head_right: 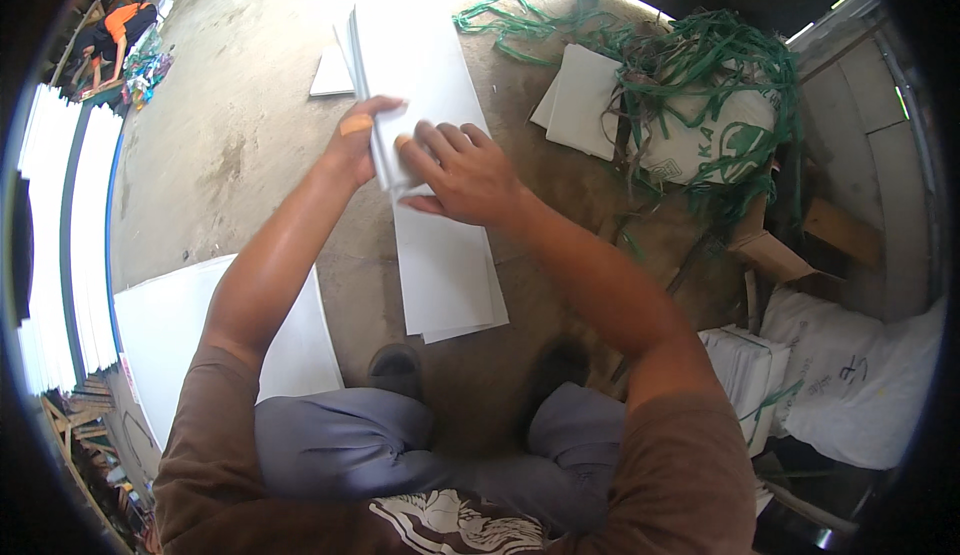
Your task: The person sits on the floor and gathers loose white rectangular sheets into neat stacks. They wrap each stack with a green plastic strap, pulling it tight and tying a secure knot. The person then lifts the finished bundles and stacks them on a nearby pile of similar packages.
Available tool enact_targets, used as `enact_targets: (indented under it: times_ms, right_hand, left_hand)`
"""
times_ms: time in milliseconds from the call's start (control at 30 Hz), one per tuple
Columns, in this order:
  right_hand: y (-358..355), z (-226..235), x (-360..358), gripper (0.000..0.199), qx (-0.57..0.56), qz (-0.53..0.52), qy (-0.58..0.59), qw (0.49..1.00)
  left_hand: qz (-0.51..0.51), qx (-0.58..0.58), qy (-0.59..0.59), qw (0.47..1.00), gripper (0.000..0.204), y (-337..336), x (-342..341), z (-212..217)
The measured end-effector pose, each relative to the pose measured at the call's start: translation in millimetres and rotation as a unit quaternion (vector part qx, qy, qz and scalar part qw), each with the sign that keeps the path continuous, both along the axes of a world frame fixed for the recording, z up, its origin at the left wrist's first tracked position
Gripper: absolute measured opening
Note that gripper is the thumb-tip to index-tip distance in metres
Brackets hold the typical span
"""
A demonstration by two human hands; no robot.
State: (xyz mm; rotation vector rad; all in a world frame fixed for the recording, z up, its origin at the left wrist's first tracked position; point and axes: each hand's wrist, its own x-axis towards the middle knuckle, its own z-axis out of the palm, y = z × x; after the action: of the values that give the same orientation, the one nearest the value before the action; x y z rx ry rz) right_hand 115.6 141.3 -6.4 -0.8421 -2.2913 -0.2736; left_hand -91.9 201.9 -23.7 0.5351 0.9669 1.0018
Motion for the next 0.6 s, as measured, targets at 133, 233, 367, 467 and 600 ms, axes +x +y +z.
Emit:
enact_targets:
  times_ms: [133,233,367,467,600]
  right_hand:
    - [18,-6,7,0.072,-0.228,-0.057,0.2,0.951]
    - [35,-10,-2,0.075,-0.55,-0.036,0.468,0.691]
    - [-8,-28,5,0.07,-0.687,-0.041,0.451,0.567]
    - [-50,-75,11,0.066,-0.686,-0.077,0.465,0.554]
    - [-87,-97,16,0.065,-0.678,-0.1,0.473,0.554]
  left_hand:
    - [-0.088,-0.044,-0.112,0.989,0.054,-56,-22,2]
    - [-0.099,-0.019,-0.11,0.989,0.063,-95,-14,0]
    - [0.012,-0.011,0.086,0.996,0.073,-146,12,-13]
    - [0.001,0.058,0.215,0.975,0.083,-185,23,-57]
    - [-0.099,0.056,0.562,0.82,0.089,-220,29,-91]
